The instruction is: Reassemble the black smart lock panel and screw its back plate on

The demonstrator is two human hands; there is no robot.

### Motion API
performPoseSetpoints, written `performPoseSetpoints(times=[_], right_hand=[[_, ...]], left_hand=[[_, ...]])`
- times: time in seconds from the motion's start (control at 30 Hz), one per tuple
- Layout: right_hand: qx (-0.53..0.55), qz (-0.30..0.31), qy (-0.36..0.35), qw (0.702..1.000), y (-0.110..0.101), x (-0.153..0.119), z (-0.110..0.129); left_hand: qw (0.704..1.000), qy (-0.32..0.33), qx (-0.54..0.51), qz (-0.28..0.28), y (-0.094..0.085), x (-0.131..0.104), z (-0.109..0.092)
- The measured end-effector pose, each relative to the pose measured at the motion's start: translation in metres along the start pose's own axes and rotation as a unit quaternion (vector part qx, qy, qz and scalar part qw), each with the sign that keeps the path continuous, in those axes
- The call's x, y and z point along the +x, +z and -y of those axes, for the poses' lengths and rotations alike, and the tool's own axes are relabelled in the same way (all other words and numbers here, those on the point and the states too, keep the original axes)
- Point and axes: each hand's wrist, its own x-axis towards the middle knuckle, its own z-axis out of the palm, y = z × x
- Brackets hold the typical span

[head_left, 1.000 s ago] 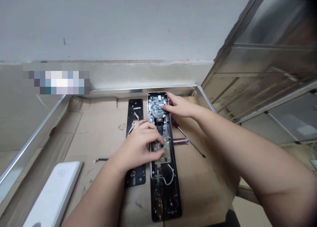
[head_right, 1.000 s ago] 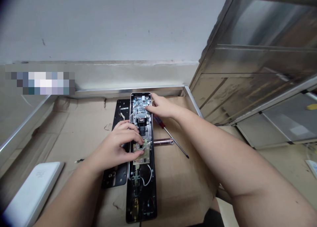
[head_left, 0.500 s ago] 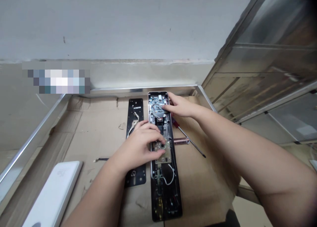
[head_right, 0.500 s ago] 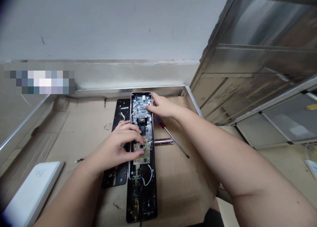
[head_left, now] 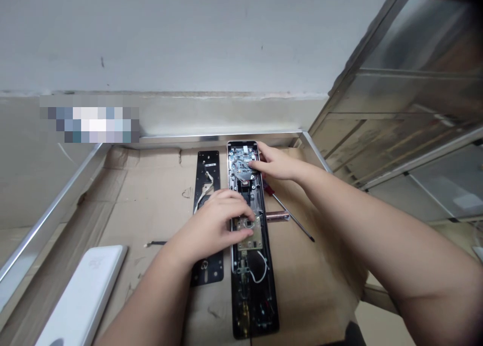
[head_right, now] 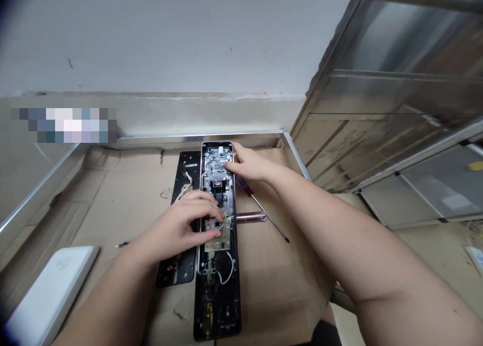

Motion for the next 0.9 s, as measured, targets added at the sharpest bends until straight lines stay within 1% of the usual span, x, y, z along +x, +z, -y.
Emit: performPoseSetpoints(times=[0.23,0.3,0.33,0.37,0.4,0.43,0.47,0.5,0.53,0.57,0.6,0.63,0.67,0.73,0.77,0.9], right_hand=[[0.012,0.006,0.001,1.0,0.0,0.0,0.0],[0.01,0.005,0.002,1.0,-0.001,0.0,0.0],[0.009,0.005,0.003,1.0,-0.001,0.0,0.001],[0.009,0.006,0.004,1.0,-0.001,0.0,0.001],[0.011,0.008,0.006,1.0,-0.002,0.0,0.001],[0.011,0.01,0.008,1.0,-0.002,0.0,0.001],[0.01,0.011,0.009,1.0,-0.002,0.0,0.001],[0.009,0.013,0.009,1.0,-0.002,0.0,0.001],[0.009,0.013,0.009,1.0,-0.002,0.0,0.001],[0.008,0.013,0.007,1.0,-0.002,0.0,0.001],[0.007,0.012,0.006,1.0,-0.002,0.0,0.001],[0.006,0.011,0.004,1.0,-0.002,0.0,0.001],[0.004,0.01,0.003,1.0,-0.002,0.0,0.001],[-0.004,0.009,0.003,1.0,-0.002,0.0,0.0],[-0.007,0.01,0.005,1.0,-0.002,0.0,0.001],[-0.004,0.022,0.012,1.0,-0.004,-0.001,0.001]], left_hand=[[1.0,-0.007,-0.013,-0.001,0.0,-0.001,-0.004],[0.999,-0.002,-0.035,-0.017,-0.001,-0.001,-0.006],[0.998,0.0,-0.053,-0.035,-0.002,-0.002,-0.006],[0.995,-0.001,-0.074,-0.068,-0.004,-0.002,-0.004],[0.989,-0.011,-0.093,-0.116,-0.006,-0.003,0.0],[0.978,-0.034,-0.104,-0.175,-0.009,-0.004,0.005],[0.962,-0.068,-0.105,-0.242,-0.012,-0.006,0.013],[0.941,-0.121,-0.089,-0.302,-0.015,-0.008,0.022],[0.918,-0.188,-0.061,-0.345,-0.017,-0.01,0.031],[0.906,-0.254,-0.028,-0.337,-0.019,-0.012,0.041],[0.907,-0.302,0.007,-0.294,-0.02,-0.014,0.051],[0.91,-0.334,0.035,-0.241,-0.021,-0.016,0.059],[0.91,-0.355,0.056,-0.206,-0.02,-0.016,0.065],[0.906,-0.38,0.078,-0.167,-0.016,-0.016,0.073],[0.903,-0.389,0.086,-0.159,-0.014,-0.016,0.074],[0.892,-0.415,0.123,-0.129,-0.012,-0.012,0.072]])
